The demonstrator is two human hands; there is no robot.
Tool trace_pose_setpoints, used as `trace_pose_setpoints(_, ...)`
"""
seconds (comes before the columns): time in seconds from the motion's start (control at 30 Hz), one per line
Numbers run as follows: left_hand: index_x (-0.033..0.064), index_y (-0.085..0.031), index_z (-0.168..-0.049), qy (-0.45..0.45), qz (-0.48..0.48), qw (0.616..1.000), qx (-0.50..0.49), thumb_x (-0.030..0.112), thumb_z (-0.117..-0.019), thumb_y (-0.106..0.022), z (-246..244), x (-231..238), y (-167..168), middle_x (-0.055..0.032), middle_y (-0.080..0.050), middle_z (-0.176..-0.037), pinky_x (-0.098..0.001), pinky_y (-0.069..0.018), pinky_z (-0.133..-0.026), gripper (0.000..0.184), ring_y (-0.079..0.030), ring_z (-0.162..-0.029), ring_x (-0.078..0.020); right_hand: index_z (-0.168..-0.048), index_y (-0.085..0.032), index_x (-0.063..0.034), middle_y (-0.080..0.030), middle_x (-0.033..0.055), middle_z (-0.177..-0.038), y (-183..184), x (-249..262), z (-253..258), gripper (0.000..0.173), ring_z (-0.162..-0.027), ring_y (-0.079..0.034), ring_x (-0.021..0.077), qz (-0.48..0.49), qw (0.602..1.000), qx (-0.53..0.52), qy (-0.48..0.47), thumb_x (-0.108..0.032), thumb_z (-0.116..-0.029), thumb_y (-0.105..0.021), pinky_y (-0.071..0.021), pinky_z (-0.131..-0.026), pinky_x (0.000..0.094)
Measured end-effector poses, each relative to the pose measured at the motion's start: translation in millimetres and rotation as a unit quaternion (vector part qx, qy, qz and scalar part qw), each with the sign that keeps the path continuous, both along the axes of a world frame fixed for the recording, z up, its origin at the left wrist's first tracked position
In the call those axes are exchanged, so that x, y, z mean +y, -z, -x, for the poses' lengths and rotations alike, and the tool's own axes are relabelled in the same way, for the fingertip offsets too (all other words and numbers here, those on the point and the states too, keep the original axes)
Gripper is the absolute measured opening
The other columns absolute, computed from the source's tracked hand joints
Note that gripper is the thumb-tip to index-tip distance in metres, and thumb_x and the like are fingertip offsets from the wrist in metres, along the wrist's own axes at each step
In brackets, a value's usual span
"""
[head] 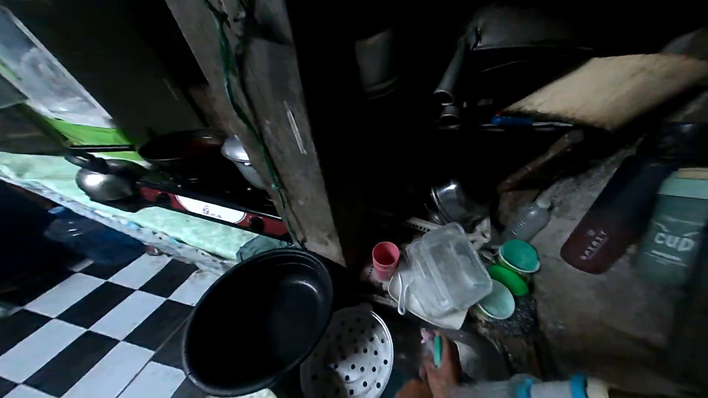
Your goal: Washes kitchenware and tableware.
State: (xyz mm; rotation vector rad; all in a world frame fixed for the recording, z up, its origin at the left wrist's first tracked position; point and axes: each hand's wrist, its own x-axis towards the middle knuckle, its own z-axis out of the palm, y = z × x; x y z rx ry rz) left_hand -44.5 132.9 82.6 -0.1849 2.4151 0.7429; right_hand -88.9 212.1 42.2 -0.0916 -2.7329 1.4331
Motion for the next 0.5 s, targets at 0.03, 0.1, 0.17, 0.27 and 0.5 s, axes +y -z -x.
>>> trace_pose_setpoints(0.03,-0.0046,-0.044,-0.148,0.022,0.014,0.999,-0.028,0.012,-0.1062,-0.043,0.6,-1.2,-23.0,-0.0292,-0.062,-0.132,-0.0615,-0.0485,-0.1,0.045,-0.062,-0.12,-0.0469,-0.139,-0.053,0.0114,-0.057,0.0347,-0.134,-3.0,-0.8,-1.9,0.057,-0.126,-0.057,0.047,-0.023,1.0,0.021,0.0,-0.003,-0.0871,-0.071,-0.0458,-0.108,0.0554)
trace_pose_setpoints(0.1,-0.0033,-0.035,-0.154,0.013,-0.028,1.0,-0.001,0.011,-0.1078,-0.039,-4.8,-0.6,-43.8,-0.0285,-0.06,-0.136,-0.0587,-0.0479,-0.103,0.048,-0.061,-0.122,-0.0454,-0.13,-0.06,0.0124,-0.067,0.0314,-0.12,-10.5,-2.8,-1.2,0.046,-0.111,-0.068,0.0428,-0.002,0.997,0.058,0.053,0.003,-0.0858,-0.068,-0.052,-0.099,0.055)
trace_pose_setpoints(0.17,-0.0053,-0.042,-0.15,-0.069,-0.158,0.98,0.101,0.008,-0.1061,-0.043,-15.6,3.7,-20.9,-0.0296,-0.063,-0.131,-0.0564,-0.0487,-0.104,0.046,-0.064,-0.118,-0.044,-0.123,-0.063,0.0126,-0.07,0.0262,-0.111,-26.9,-4.8,4.0,0.034,-0.102,-0.07,0.0305,0.112,0.985,0.012,0.132,-0.003,-0.0936,-0.068,-0.0553,-0.096,0.0439)
trace_pose_setpoints(0.27,-0.0082,-0.06,-0.13,-0.154,-0.313,0.924,0.157,0.01,-0.1049,-0.049,-18.3,3.3,22.6,-0.023,-0.07,-0.112,-0.0428,-0.0552,-0.092,0.033,-0.069,-0.099,-0.0286,-0.131,-0.056,0.0133,-0.064,0.0287,-0.124,-30.5,5.0,2.5,0.042,-0.113,-0.064,0.0313,0.204,0.955,-0.083,0.196,-0.008,-0.0967,-0.068,-0.0508,-0.102,0.043)
trace_pose_setpoints(0.5,-0.0096,-0.06,-0.13,0.053,-0.135,0.988,0.045,0.018,-0.1066,-0.048,2.2,-26.1,-17.4,-0.0313,-0.062,-0.128,-0.0551,-0.0444,-0.108,0.038,-0.059,-0.123,-0.044,-0.121,-0.074,-0.005,-0.065,0.0205,-0.134,-8.6,24.2,-27.6,0.038,-0.124,-0.061,0.0401,-0.185,0.965,0.182,-0.032,-0.014,-0.0837,-0.076,-0.0483,-0.106,0.0546)
